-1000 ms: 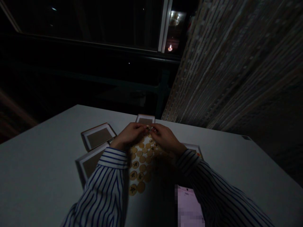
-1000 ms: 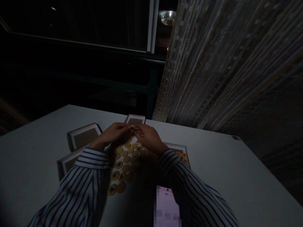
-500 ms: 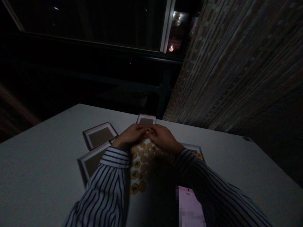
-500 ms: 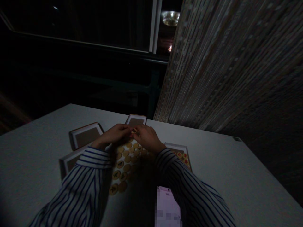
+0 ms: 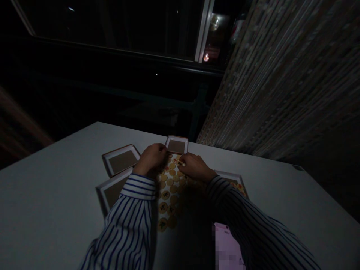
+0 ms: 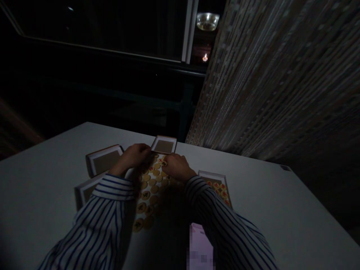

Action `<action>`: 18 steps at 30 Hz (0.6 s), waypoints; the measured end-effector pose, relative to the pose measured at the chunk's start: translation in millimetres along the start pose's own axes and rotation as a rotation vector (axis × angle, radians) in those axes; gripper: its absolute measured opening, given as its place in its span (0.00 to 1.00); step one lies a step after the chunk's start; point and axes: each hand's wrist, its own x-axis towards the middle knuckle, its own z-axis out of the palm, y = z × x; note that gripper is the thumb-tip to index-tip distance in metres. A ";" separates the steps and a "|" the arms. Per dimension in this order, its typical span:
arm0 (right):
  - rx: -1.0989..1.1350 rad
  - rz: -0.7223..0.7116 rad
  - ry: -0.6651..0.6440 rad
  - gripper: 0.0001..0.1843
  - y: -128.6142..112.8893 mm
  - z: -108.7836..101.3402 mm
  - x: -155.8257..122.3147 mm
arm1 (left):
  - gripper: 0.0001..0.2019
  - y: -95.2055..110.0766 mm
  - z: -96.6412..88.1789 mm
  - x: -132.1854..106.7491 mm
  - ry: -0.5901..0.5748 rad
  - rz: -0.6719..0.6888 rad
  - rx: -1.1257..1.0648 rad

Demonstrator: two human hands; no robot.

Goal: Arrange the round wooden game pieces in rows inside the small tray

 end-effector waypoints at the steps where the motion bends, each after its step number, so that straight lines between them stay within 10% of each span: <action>1: -0.002 0.002 -0.010 0.14 -0.3 0.7 1.6 | 0.17 0.2 0.0 -0.4 0.004 0.005 -0.003; 18: -0.042 0.036 -0.158 0.14 -5.1 -3.9 16.2 | 0.16 3.0 3.2 -0.7 -0.007 0.020 0.021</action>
